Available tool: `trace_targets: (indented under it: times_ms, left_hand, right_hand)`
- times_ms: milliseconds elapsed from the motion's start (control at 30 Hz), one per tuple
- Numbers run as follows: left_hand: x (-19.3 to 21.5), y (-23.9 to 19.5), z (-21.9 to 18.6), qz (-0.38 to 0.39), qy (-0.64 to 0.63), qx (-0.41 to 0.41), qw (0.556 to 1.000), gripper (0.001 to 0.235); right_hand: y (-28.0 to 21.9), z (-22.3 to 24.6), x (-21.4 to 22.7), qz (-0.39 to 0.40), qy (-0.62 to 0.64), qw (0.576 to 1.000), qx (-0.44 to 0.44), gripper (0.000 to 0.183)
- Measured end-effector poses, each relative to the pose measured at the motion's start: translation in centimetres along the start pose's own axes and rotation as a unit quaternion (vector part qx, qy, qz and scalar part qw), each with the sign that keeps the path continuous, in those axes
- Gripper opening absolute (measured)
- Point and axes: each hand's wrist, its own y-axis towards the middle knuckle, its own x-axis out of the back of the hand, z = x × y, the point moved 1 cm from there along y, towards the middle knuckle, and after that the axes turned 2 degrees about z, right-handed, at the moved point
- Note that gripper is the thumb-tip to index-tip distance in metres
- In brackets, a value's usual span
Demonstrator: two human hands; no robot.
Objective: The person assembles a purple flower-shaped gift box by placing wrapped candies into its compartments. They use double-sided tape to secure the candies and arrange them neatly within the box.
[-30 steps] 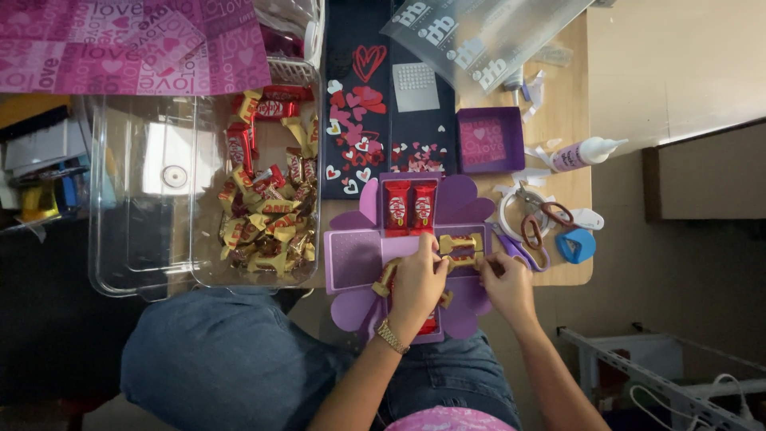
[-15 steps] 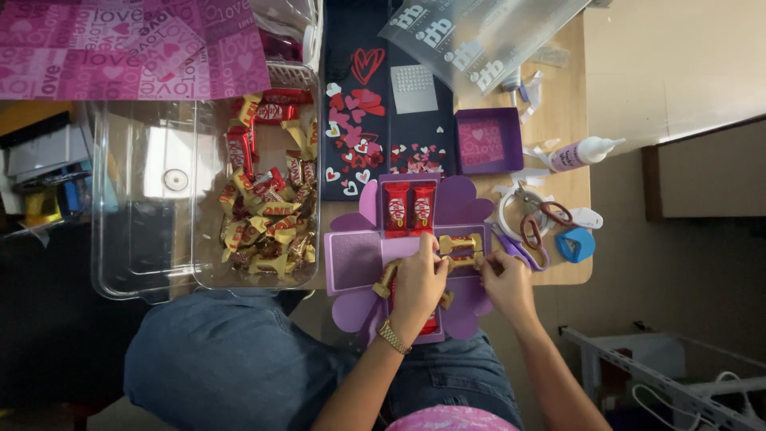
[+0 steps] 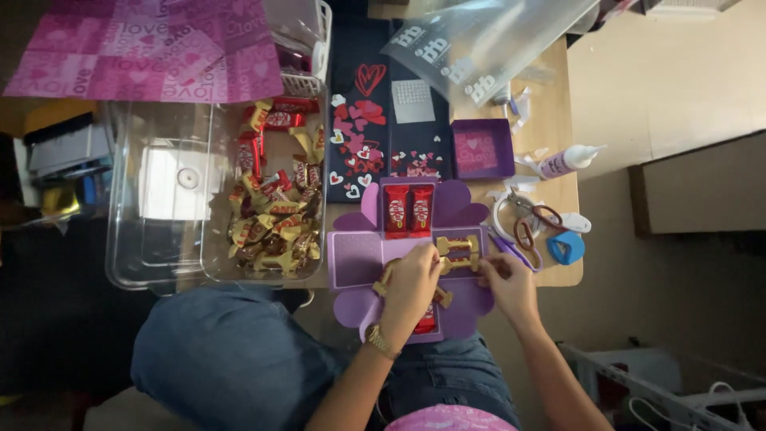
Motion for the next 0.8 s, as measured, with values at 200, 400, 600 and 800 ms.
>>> trace_targets:
  times_ms: [200,400,600,800]
  left_hand:
    - [0.3,-2.5,3.1,-0.010,0.076,-0.051,0.996,0.016]
    - [0.4,-3.3,3.4,-0.048,0.221,-0.061,0.972,0.015]
    - [1.3,-3.8,2.5,-0.002,0.212,-0.053,0.976,0.012]
    - [1.0,-3.5,2.8,-0.014,0.176,-0.068,0.982,0.017]
  right_hand:
    - [-1.3,2.4,1.3,-0.025,-0.003,0.998,0.057,0.010]
    - [-4.3,3.9,-1.6,0.125,-0.226,0.947,0.191,0.033]
    - [-3.5,-0.4,-4.1,0.100,-0.293,0.911,0.271,0.032]
    - [-3.2,-1.0,-3.8,0.120,-0.218,0.952,0.180,0.041]
